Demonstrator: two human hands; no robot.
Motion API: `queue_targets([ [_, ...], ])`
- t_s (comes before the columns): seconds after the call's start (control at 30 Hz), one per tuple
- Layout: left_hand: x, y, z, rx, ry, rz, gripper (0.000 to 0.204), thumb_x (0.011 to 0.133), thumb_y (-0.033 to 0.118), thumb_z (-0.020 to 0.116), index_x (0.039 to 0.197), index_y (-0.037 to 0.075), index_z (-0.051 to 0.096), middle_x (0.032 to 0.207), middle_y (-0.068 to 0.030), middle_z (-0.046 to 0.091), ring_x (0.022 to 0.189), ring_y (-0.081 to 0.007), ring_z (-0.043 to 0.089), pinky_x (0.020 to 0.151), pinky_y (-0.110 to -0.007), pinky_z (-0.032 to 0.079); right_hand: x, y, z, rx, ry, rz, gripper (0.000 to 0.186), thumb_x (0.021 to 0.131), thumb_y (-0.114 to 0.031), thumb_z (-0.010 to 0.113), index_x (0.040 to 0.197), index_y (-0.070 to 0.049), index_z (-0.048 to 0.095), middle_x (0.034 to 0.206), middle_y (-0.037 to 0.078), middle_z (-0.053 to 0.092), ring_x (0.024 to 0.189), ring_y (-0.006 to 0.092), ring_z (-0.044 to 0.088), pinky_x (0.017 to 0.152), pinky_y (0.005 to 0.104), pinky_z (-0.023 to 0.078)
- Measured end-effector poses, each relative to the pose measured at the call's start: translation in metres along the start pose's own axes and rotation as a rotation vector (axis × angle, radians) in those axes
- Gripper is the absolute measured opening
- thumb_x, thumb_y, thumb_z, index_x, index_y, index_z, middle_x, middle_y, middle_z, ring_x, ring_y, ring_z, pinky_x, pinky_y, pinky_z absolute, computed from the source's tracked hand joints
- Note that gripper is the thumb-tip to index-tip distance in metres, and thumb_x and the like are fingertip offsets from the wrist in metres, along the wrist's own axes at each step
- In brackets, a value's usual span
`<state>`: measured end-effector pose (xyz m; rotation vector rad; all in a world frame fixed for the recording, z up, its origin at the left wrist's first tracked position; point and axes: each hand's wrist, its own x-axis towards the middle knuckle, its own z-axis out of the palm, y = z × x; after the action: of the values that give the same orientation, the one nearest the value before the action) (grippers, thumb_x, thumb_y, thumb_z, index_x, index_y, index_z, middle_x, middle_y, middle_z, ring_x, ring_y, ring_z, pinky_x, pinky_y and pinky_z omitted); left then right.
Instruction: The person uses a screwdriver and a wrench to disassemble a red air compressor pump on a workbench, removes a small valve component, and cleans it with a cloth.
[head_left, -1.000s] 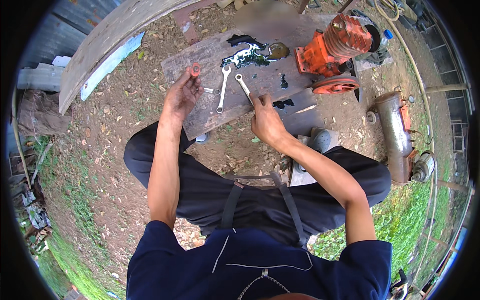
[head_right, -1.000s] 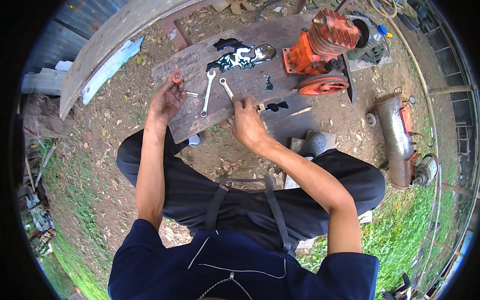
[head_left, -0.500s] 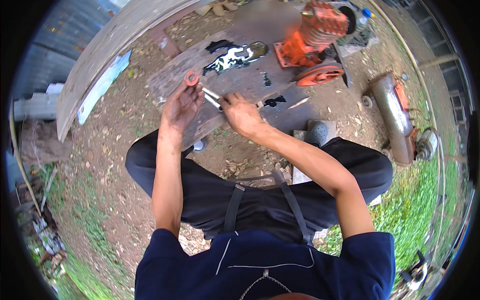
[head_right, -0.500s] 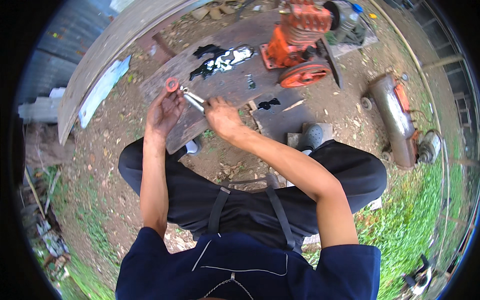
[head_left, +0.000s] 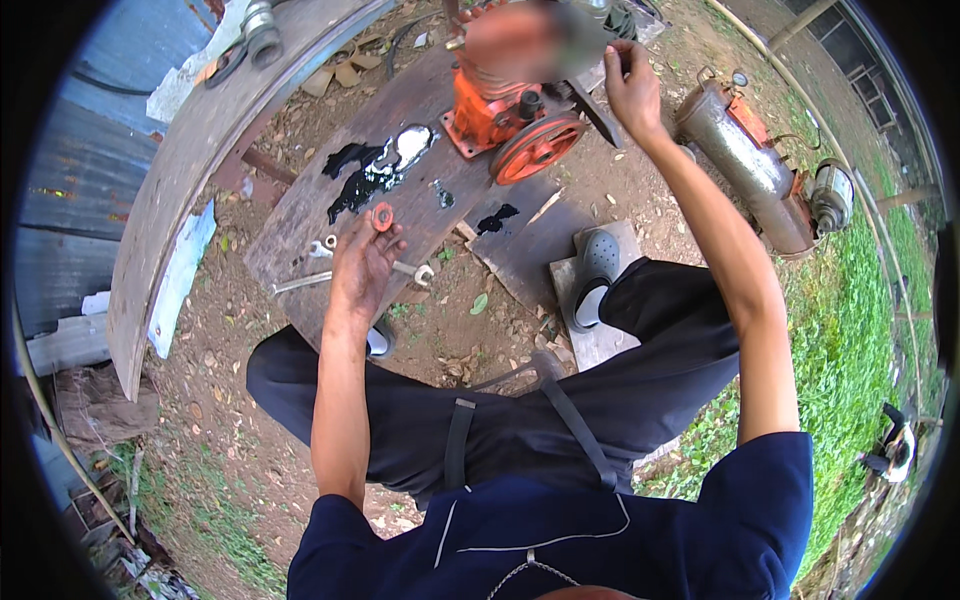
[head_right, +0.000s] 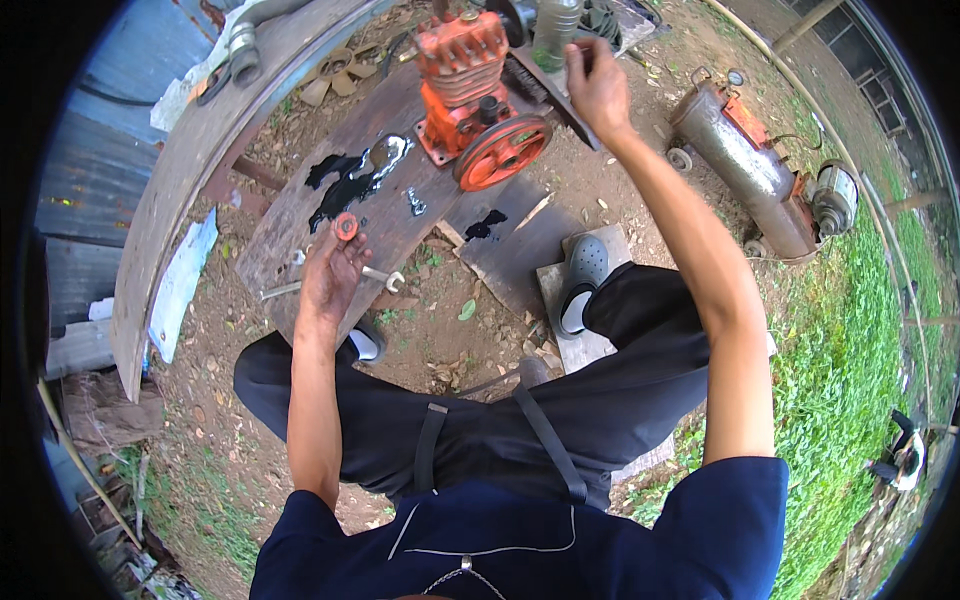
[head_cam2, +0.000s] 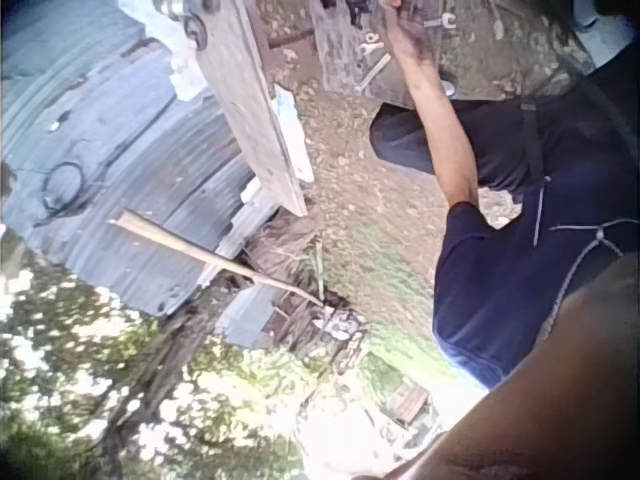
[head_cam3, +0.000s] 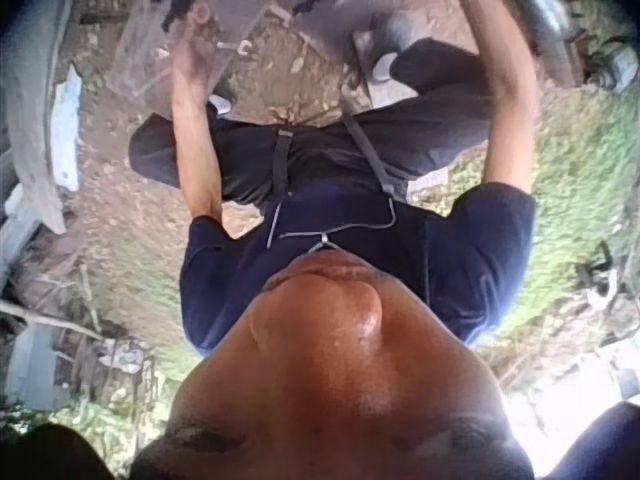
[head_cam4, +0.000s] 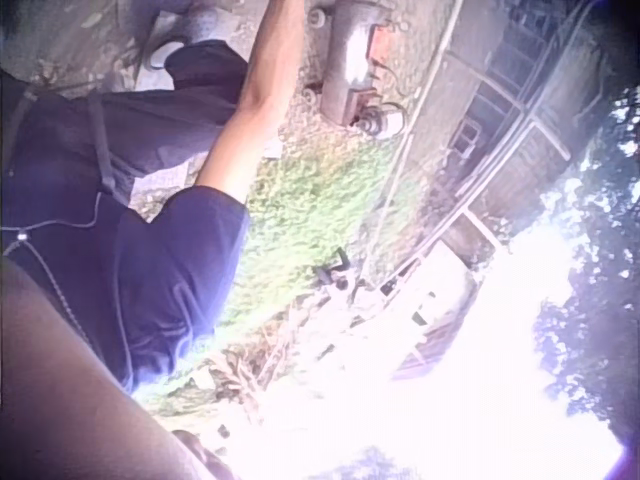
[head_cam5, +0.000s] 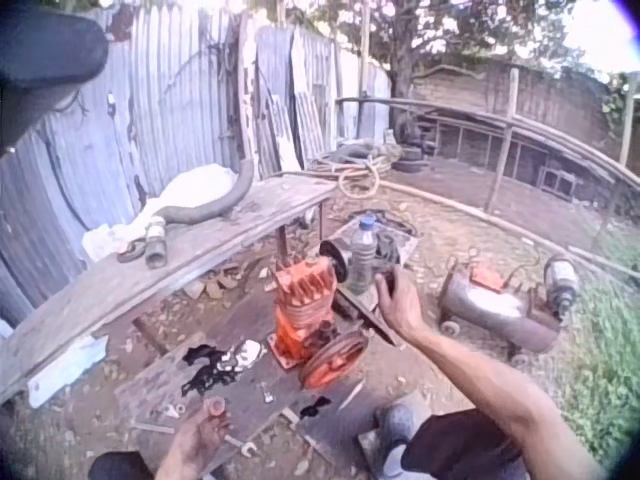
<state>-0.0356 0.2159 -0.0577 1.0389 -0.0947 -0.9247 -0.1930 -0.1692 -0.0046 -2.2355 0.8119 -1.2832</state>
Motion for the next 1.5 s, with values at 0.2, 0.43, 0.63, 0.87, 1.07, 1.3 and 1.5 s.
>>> queue_targets([
  [0.2,0.021,-0.026,0.023,0.198,-0.031,-0.008,0.026,0.098,0.024,0.059,0.111,0.002,0.060,0.101,-0.0058,0.062,0.095,-0.0181,0.061,0.080,-0.033,0.050,0.070,0.114,0.009,-0.680,-0.274,0.213,0.043,0.090,-0.014,0.051,0.133,-0.019,0.055,0.142,0.012,0.047,0.122,0.0372,0.052,0.101,0.0491,0.045],
  [0.43,0.034,-0.040,0.042,0.423,-0.081,-0.027,0.025,0.097,0.022,0.060,0.109,0.000,0.061,0.105,-0.0064,0.063,0.093,-0.0153,0.061,0.079,-0.029,0.050,0.110,0.128,0.050,-1.041,-0.639,-0.223,0.047,0.091,-0.012,0.047,0.138,-0.016,0.048,0.145,0.005,0.046,0.136,0.0318,0.041,0.109,0.0541,0.035],
  [0.63,0.038,-0.040,0.039,0.393,-0.080,-0.066,0.026,0.097,0.022,0.061,0.108,-0.001,0.062,0.100,-0.0056,0.063,0.090,-0.0141,0.061,0.078,-0.028,0.050,0.122,0.171,0.044,-0.702,-0.370,0.337,0.041,0.083,-0.018,0.052,0.120,-0.006,0.062,0.117,0.025,0.063,0.110,0.0386,0.062,0.096,0.0433,0.050],
  [0.87,0.031,-0.036,0.042,0.298,-0.116,-0.053,0.024,0.097,0.022,0.061,0.106,0.000,0.061,0.099,-0.0057,0.062,0.093,-0.0160,0.062,0.079,-0.029,0.051,0.137,0.198,-0.101,-0.294,0.246,0.494,0.046,0.085,-0.031,0.062,0.117,0.002,0.064,0.109,0.024,0.068,0.104,0.0345,0.065,0.091,0.0399,0.048],
  [1.07,0.024,-0.039,0.033,0.257,-0.130,-0.037,0.024,0.096,0.025,0.063,0.102,0.002,0.062,0.096,-0.0049,0.062,0.091,-0.0161,0.061,0.078,-0.030,0.050,0.069,0.087,-0.170,0.370,0.256,0.481,0.038,0.086,-0.020,0.068,0.114,0.006,0.064,0.099,0.012,0.069,0.083,0.0182,0.065,0.075,0.0287,0.051],
  [1.3,0.015,-0.049,0.040,0.156,-0.101,-0.136,0.024,0.095,0.028,0.064,0.097,0.004,0.061,0.091,-0.0032,0.062,0.088,-0.0161,0.061,0.079,-0.032,0.050,-0.034,-0.035,-0.166,0.190,-0.236,0.760,0.035,0.086,-0.024,0.069,0.109,0.002,0.066,0.090,0.007,0.069,0.075,0.0132,0.063,0.069,0.0252,0.051],
  [1.5,0.008,-0.056,0.039,0.119,-0.093,-0.199,0.031,0.096,0.033,0.061,0.106,0.004,0.062,0.097,-0.0028,0.064,0.095,-0.0166,0.061,0.089,-0.034,0.047,-0.102,-0.073,-0.121,0.074,-0.701,0.749,0.033,0.086,-0.026,0.071,0.108,-0.001,0.067,0.088,0.005,0.069,0.075,0.0115,0.062,0.069,0.0261,0.050],
])
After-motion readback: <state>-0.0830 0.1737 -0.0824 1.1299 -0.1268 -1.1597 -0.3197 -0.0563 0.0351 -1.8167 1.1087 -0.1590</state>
